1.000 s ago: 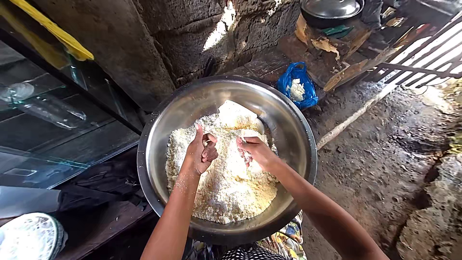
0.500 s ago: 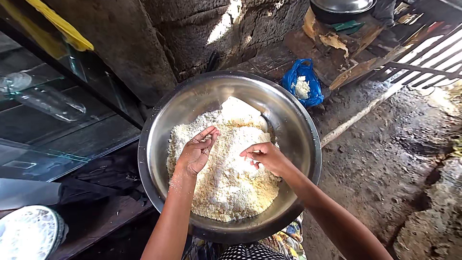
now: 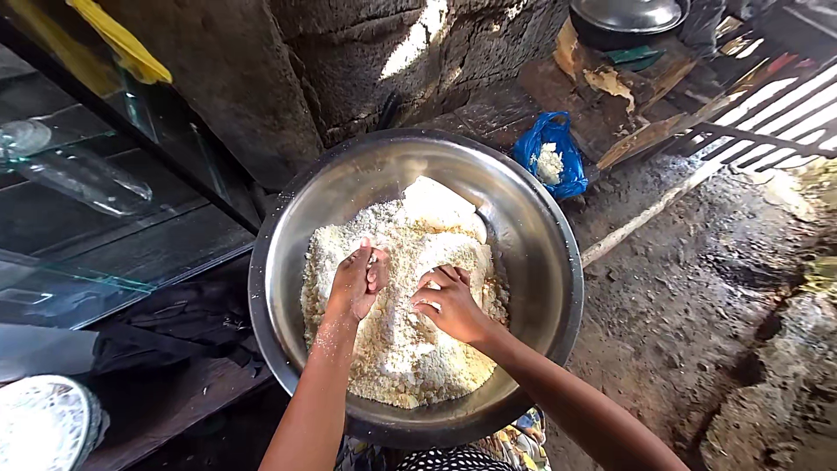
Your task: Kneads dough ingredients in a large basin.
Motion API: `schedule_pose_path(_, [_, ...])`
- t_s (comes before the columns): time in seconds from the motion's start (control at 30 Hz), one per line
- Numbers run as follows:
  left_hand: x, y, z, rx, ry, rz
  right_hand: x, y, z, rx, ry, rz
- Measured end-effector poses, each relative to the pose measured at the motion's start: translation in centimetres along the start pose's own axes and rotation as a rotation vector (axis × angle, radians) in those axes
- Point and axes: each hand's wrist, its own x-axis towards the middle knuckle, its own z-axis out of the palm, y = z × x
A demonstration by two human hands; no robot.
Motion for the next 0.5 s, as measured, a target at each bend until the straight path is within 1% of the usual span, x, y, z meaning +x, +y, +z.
schedule_pose_path(0.07, [-0.3,0.4,0.0,0.139,0.042,-0.016,0.0,-0.3,0.5,0.035,0.026,-0.028])
schedule_pose_path(0.1, [-0.3,0.4,-0.1,0.194,0.027,-0.007,0.0,-0.4,0.7,0.045,0.051,-0.047])
schedule_pose_path(0.13, [-0.1,0.1,-0.2,0.236,-0.018,0.024,-0.1,-0.5,0.7,0.047,0.069,-0.051])
schedule_pose_path(0.2, [0.4,-0.4,-0.7,0.289,-0.121,0.143,-0.1,-0.9,0.1,0.049,0.067,-0.009])
schedule_pose_path(0.23, [0.5,-0.6,-0.9,0.3,-0.123,0.196,0.0,-1.2,-0.3,0.066,0.067,0.025])
schedule_pose_path(0.33, [0.2,-0.6,-1.1,0.229,-0.068,0.246,-0.1,-1.9,-2.2,0.157,0.079,0.123])
schedule_pose_path(0.43, [-0.3,-0.2,-0.8,0.163,-0.03,0.217,-0.9,-1.9,-3.6,0.181,0.128,0.199])
schedule_pose_path(0.5, [-0.7,0.0,-0.1,0.148,-0.043,0.174,-1.9,-1.3,-4.3,0.182,0.103,0.231])
